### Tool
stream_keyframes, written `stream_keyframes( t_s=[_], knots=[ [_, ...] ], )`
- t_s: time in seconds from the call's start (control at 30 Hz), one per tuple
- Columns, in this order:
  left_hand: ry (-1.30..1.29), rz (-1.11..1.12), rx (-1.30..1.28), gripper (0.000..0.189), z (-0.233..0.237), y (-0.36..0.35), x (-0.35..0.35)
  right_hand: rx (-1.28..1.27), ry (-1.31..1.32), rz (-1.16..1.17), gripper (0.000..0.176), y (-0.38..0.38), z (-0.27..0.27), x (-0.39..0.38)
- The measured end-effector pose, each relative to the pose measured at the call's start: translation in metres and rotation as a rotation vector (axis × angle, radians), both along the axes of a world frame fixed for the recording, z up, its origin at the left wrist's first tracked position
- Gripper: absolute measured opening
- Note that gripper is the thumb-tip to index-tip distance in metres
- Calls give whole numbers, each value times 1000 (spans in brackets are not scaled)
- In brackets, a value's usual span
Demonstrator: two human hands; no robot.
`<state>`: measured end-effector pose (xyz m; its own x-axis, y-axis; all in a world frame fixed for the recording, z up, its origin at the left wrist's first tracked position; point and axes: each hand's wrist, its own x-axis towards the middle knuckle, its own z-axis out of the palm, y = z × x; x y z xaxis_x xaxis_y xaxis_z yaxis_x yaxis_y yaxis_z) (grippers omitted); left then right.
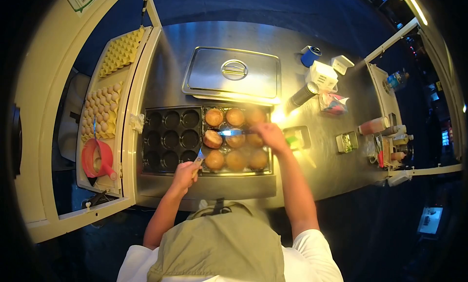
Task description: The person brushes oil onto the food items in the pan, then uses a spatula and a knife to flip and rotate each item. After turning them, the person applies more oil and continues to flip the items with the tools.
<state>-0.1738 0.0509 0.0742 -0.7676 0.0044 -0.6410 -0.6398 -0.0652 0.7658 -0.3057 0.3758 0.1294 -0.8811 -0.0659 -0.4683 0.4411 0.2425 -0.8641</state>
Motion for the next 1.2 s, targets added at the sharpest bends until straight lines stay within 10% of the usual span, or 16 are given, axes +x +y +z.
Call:
stream_keyframes(
  t_s=[0.5, 0.77, 0.93, 1.2],
  knots=[
    [-13, 84, 30, 24, 33, -8, 33, 139, 265, 65, 22, -4, -15, 88],
    [-16, -48, 24, 23, 35, -2, 59, 700, 794, 446, 12, -51, 26, 98],
    [-34, -27, 1, 22, 24, 0, 77, 693, 521, 470, 39, -58, 20, 81],
    [-33, -42, 31, 25, 31, -5, 85, 739, 584, 583, 24, -54, 61, 74]
  ],
)
